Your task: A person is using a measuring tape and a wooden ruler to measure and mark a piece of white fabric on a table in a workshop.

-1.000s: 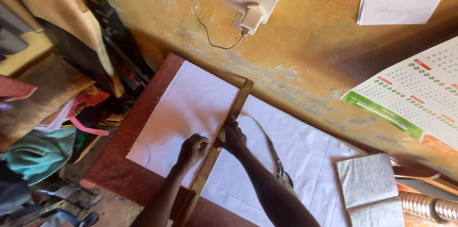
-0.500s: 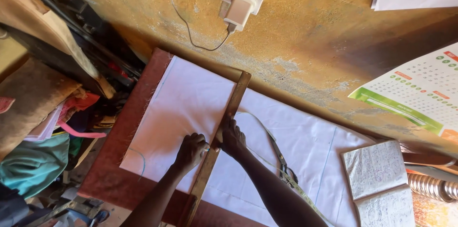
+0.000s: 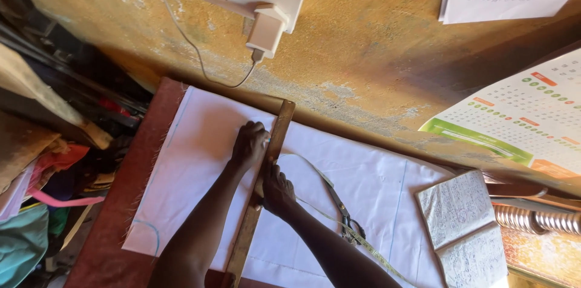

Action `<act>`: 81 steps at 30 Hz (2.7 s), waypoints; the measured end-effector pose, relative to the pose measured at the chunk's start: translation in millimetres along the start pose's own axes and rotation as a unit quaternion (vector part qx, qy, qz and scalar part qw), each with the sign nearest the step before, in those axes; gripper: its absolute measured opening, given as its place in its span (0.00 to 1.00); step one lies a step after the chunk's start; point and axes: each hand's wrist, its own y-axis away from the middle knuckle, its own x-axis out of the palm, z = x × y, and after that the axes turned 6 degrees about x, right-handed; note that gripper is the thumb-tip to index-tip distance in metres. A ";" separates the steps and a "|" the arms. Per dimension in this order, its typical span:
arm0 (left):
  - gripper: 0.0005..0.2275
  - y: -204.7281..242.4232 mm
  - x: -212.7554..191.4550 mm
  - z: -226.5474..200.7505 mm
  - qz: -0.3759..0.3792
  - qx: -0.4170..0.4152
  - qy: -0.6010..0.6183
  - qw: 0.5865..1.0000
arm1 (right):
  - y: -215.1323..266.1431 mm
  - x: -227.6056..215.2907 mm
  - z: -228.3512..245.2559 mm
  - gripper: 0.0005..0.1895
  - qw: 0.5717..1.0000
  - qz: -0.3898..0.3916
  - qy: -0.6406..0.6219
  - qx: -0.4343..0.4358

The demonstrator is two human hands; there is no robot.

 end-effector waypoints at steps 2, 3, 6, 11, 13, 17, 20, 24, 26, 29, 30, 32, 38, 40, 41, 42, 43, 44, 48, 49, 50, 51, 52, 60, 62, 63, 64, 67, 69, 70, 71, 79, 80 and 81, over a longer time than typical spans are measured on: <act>0.05 -19.5 12.8 11.9 -0.016 0.002 0.003 1.000 | -2.0 2.8 -1.8 0.68 1.000 0.003 0.003 0.001; 0.05 -26.7 22.4 19.5 -0.015 0.003 0.007 1.000 | -3.4 5.3 -2.8 0.68 1.000 0.004 0.003 0.006; 0.05 -43.4 47.6 39.2 -0.019 -0.008 0.005 1.000 | -6.5 10.6 -4.3 0.65 0.999 -0.009 0.034 0.010; 0.05 -49.1 51.2 44.0 -0.040 -0.007 -0.009 0.999 | -11.2 17.2 -7.8 0.65 1.000 -0.003 -0.003 -0.003; 0.05 -43.3 39.4 31.9 -0.038 -0.015 -0.006 0.999 | -3.4 5.7 -2.9 0.64 1.000 -0.001 -0.008 0.001; 0.05 -12.7 9.4 2.8 0.000 -0.047 -0.011 0.999 | 2.1 0.9 1.0 0.63 1.000 0.023 -0.003 0.018; 0.03 14.3 -30.3 -28.4 0.067 -0.078 -0.052 0.993 | 1.8 1.3 0.0 0.64 1.000 0.018 0.006 0.013; 0.02 62.1 -60.0 -58.3 0.107 -0.101 -0.081 0.986 | -26.9 30.8 -15.9 0.63 1.000 0.004 0.010 -0.005; 0.06 103.7 -67.3 -75.9 0.116 -0.113 -0.069 0.984 | -60.9 97.2 -39.0 0.56 0.994 -0.079 0.070 0.003; 0.04 137.8 -82.6 -95.2 0.125 -0.118 -0.072 0.982 | -2.1 15.0 -4.2 0.61 0.999 -0.038 0.003 -0.008; 0.04 158.1 -86.5 -105.9 0.121 -0.117 -0.078 0.983 | 5.3 20.8 -3.6 0.61 0.999 -0.043 0.003 -0.012; 0.05 183.5 -89.3 -115.1 0.139 -0.146 -0.049 0.978 | 6.6 18.6 -2.3 0.63 1.000 -0.015 0.005 -0.007; 0.06 236.3 -90.8 -133.2 0.145 -0.138 -0.087 0.976 | 16.3 13.1 3.8 0.62 1.000 -0.015 0.010 0.004; 0.06 251.9 -88.9 -133.6 0.147 -0.140 -0.087 0.975 | 28.1 0.0 12.2 0.60 1.000 -0.012 0.012 0.004; 0.05 261.1 -87.0 -136.5 0.153 -0.143 -0.083 0.974 | 35.5 -5.2 14.9 0.58 1.000 -0.005 0.013 0.007; 0.05 263.5 -90.9 -141.9 0.152 -0.145 -0.084 0.974 | 32.3 0.7 12.6 0.58 1.000 -0.004 0.015 0.005; 0.05 263.9 -94.6 -145.2 0.150 -0.140 -0.092 0.974 | 27.6 5.1 10.3 0.62 1.000 -0.007 0.014 0.005; 0.05 264.3 -98.4 -148.1 0.148 -0.136 -0.100 0.975 | 22.6 9.3 8.2 0.66 1.000 -0.010 0.013 0.005; 0.05 262.9 -102.9 -151.5 0.137 -0.140 -0.105 0.975 | 24.0 10.7 9.8 0.64 1.000 -0.010 0.028 -0.002; 0.06 260.8 -107.7 -153.6 0.127 -0.145 -0.102 0.976 | 23.6 13.0 9.0 0.67 1.000 -0.014 0.012 0.006; 0.07 258.6 -112.7 -155.8 0.117 -0.150 -0.099 0.977 | 23.4 15.1 8.1 0.69 1.000 -0.018 -0.005 0.014; 0.07 266.7 -113.6 -160.2 0.115 -0.152 -0.098 0.977 | 31.7 18.8 7.0 0.69 1.000 -0.018 -0.002 0.013; 0.04 274.2 -114.7 -165.2 0.063 -0.179 -0.088 0.978 | 40.3 21.8 5.7 0.60 0.999 -0.031 -0.002 0.016; 0.07 319.0 -112.5 -189.0 -0.083 -0.282 0.040 0.955 | 23.5 114.9 -2.3 0.15 0.991 -0.112 0.025 -0.073; 0.07 325.3 -104.0 -191.1 -0.078 -0.273 0.031 0.958 | 29.3 132.3 -2.4 0.15 0.985 -0.127 -0.018 -0.119; 0.07 326.9 -102.0 -189.4 -0.080 -0.270 0.032 0.959 | 28.2 150.3 -2.4 0.15 0.984 -0.130 -0.017 -0.118; 0.07 328.8 -100.7 -187.8 -0.072 -0.262 0.022 0.962 | 27.5 168.4 -1.7 0.12 0.986 -0.104 -0.044 -0.127; 0.07 317.3 -109.5 -181.3 -0.055 -0.230 -0.001 0.972 | 36.3 184.9 9.9 0.07 0.985 -0.051 -0.091 -0.134; 0.05 315.9 -112.6 -178.7 -0.038 -0.206 -0.013 0.978 | 38.9 193.5 11.9 0.05 0.984 -0.020 -0.118 -0.129; 0.06 316.3 -110.4 -175.2 -0.028 -0.190 -0.047 0.980 | 32.5 197.8 9.2 0.06 0.985 -0.019 -0.111 -0.131; 0.06 318.7 -108.5 -174.5 -0.016 -0.175 -0.079 0.981 | 29.2 204.3 5.6 0.07 0.986 -0.015 -0.106 -0.131; 0.05 317.3 -100.6 -168.0 0.006 -0.143 -0.123 0.982 | 45.8 180.2 29.7 0.07 0.993 -0.006 -0.056 -0.107; 0.04 322.3 -96.4 -166.2 0.007 -0.142 -0.116 0.983 | 47.3 183.6 31.5 0.06 0.994 -0.015 -0.056 -0.090; 0.04 320.6 -97.9 -166.9 0.010 -0.145 -0.113 0.983 | 45.4 185.3 31.3 0.06 0.994 -0.011 -0.056 -0.088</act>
